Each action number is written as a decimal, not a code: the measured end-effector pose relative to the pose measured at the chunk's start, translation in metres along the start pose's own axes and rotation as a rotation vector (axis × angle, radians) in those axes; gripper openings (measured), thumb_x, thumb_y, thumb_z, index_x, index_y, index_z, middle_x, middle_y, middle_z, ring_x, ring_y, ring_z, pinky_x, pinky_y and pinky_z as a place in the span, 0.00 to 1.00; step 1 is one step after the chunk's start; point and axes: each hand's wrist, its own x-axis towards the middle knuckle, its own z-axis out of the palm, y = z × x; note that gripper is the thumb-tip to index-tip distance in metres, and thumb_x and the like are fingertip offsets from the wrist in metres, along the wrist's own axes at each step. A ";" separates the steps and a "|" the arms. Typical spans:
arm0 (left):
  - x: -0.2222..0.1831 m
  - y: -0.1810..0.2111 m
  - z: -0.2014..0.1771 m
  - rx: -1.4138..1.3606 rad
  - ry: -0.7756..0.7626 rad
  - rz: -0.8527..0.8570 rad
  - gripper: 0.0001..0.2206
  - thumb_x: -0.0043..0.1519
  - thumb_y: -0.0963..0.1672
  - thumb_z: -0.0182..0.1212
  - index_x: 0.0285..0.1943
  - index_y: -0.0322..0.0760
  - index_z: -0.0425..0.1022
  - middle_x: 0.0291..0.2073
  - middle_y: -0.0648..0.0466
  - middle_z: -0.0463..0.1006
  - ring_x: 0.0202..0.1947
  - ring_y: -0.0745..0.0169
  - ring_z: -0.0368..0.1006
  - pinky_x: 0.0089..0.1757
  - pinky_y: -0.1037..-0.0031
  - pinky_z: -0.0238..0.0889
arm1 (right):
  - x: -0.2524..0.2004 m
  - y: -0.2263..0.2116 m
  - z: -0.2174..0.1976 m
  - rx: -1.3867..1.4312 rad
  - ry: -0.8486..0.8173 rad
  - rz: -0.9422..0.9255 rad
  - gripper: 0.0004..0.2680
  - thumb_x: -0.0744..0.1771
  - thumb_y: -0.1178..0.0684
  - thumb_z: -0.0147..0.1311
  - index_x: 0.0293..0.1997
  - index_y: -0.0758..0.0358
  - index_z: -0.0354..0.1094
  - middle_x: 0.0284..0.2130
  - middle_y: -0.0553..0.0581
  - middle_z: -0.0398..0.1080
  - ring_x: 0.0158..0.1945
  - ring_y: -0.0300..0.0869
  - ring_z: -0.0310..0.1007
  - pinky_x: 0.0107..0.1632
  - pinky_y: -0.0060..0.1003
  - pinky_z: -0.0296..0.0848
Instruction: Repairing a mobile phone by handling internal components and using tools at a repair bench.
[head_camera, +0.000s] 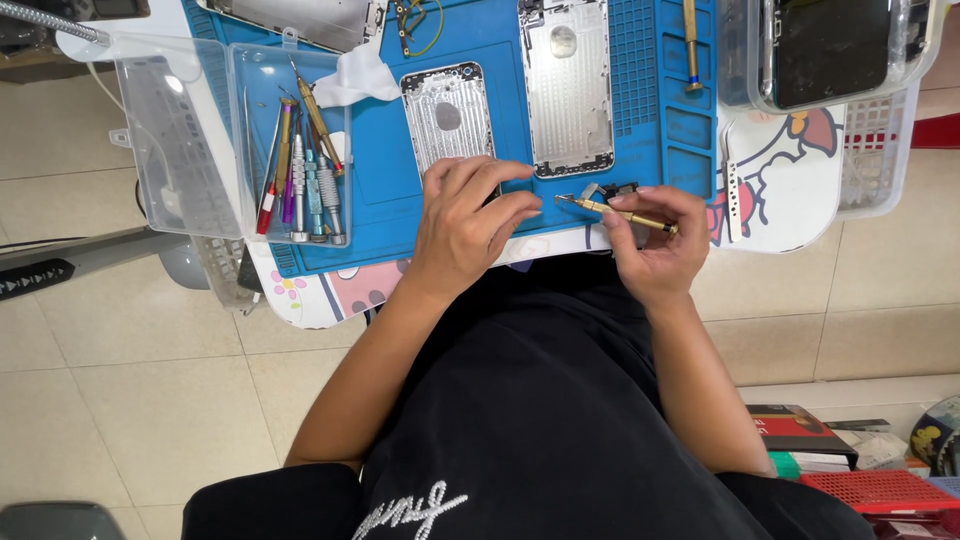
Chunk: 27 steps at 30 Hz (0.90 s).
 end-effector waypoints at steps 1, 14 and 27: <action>-0.001 0.000 0.002 0.000 0.000 -0.002 0.06 0.58 0.44 0.73 0.40 0.41 0.83 0.49 0.59 0.79 0.53 0.57 0.72 0.57 0.61 0.55 | 0.000 0.000 0.000 0.000 -0.002 0.002 0.16 0.68 0.70 0.62 0.58 0.66 0.57 0.44 0.61 0.74 0.48 0.42 0.79 0.55 0.35 0.79; -0.003 0.001 0.013 0.051 0.039 -0.015 0.06 0.58 0.43 0.73 0.41 0.41 0.82 0.50 0.59 0.79 0.53 0.59 0.73 0.55 0.63 0.56 | 0.002 -0.001 0.000 -0.015 -0.012 -0.016 0.16 0.68 0.70 0.61 0.57 0.66 0.57 0.44 0.61 0.74 0.51 0.43 0.79 0.55 0.35 0.79; -0.009 0.000 0.021 0.129 0.079 -0.018 0.07 0.59 0.44 0.73 0.45 0.43 0.84 0.51 0.60 0.79 0.52 0.61 0.72 0.53 0.65 0.55 | 0.003 -0.002 0.000 -0.013 -0.017 -0.014 0.16 0.68 0.70 0.61 0.57 0.66 0.57 0.45 0.62 0.73 0.51 0.43 0.79 0.55 0.35 0.80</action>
